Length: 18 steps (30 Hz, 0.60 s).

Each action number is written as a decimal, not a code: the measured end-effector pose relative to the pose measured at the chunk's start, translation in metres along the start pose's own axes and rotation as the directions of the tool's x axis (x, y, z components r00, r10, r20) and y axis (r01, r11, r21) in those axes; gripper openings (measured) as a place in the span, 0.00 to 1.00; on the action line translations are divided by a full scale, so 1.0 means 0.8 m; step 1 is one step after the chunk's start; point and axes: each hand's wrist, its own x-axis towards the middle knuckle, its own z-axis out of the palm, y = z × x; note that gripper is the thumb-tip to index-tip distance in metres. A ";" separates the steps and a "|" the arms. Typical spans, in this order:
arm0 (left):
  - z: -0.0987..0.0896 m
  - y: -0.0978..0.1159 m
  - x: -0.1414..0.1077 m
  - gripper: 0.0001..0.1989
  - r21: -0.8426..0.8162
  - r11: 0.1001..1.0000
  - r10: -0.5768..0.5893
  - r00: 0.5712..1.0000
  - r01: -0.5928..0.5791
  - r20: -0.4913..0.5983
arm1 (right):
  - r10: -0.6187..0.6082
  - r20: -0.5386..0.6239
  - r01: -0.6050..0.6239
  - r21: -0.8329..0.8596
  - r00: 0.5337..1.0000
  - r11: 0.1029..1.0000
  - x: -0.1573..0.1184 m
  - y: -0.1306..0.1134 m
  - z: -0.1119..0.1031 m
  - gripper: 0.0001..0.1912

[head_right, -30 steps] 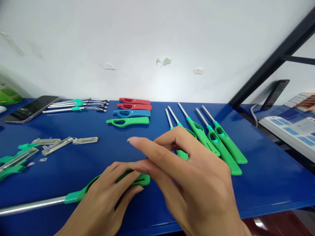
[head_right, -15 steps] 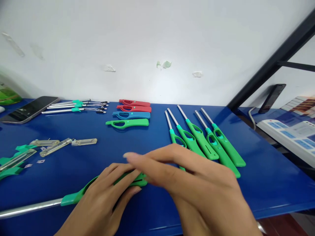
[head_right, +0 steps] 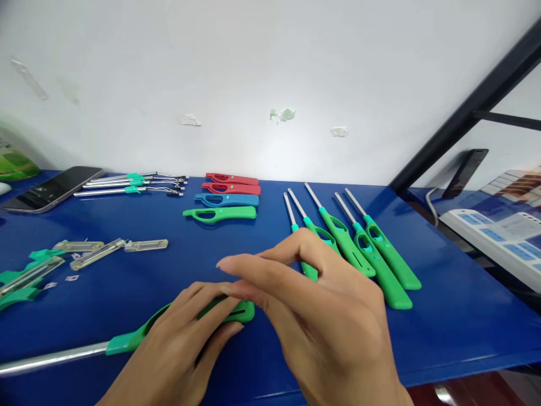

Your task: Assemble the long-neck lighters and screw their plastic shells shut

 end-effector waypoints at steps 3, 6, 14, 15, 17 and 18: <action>0.000 0.000 0.000 0.17 0.004 1.000 0.008 1.000 -0.008 -0.007 | -0.012 0.018 0.013 -0.055 1.000 0.998 -0.002 0.001 -0.003 0.12; 0.001 -0.001 0.000 0.16 0.011 1.000 0.010 1.000 -0.010 -0.017 | -0.032 0.038 0.034 -0.049 0.999 0.998 -0.008 0.001 -0.010 0.18; 0.000 -0.002 -0.002 0.16 0.009 1.000 -0.008 1.000 0.008 -0.017 | 0.061 -0.086 -0.078 -0.210 0.994 0.975 -0.002 -0.004 0.004 0.09; -0.001 -0.002 -0.002 0.16 0.008 1.000 -0.006 1.000 0.007 -0.012 | 0.072 -0.111 -0.099 -0.254 0.991 0.962 -0.002 -0.006 0.007 0.07; -0.002 -0.001 -0.001 0.17 0.007 1.000 -0.010 1.000 0.010 0.004 | 0.083 -0.151 -0.121 -0.259 0.985 0.958 -0.001 -0.009 0.010 0.06; -0.002 0.000 0.000 0.17 0.008 1.000 -0.014 1.000 0.014 0.010 | 0.079 -0.136 -0.108 -0.222 0.988 0.969 -0.001 -0.010 0.011 0.06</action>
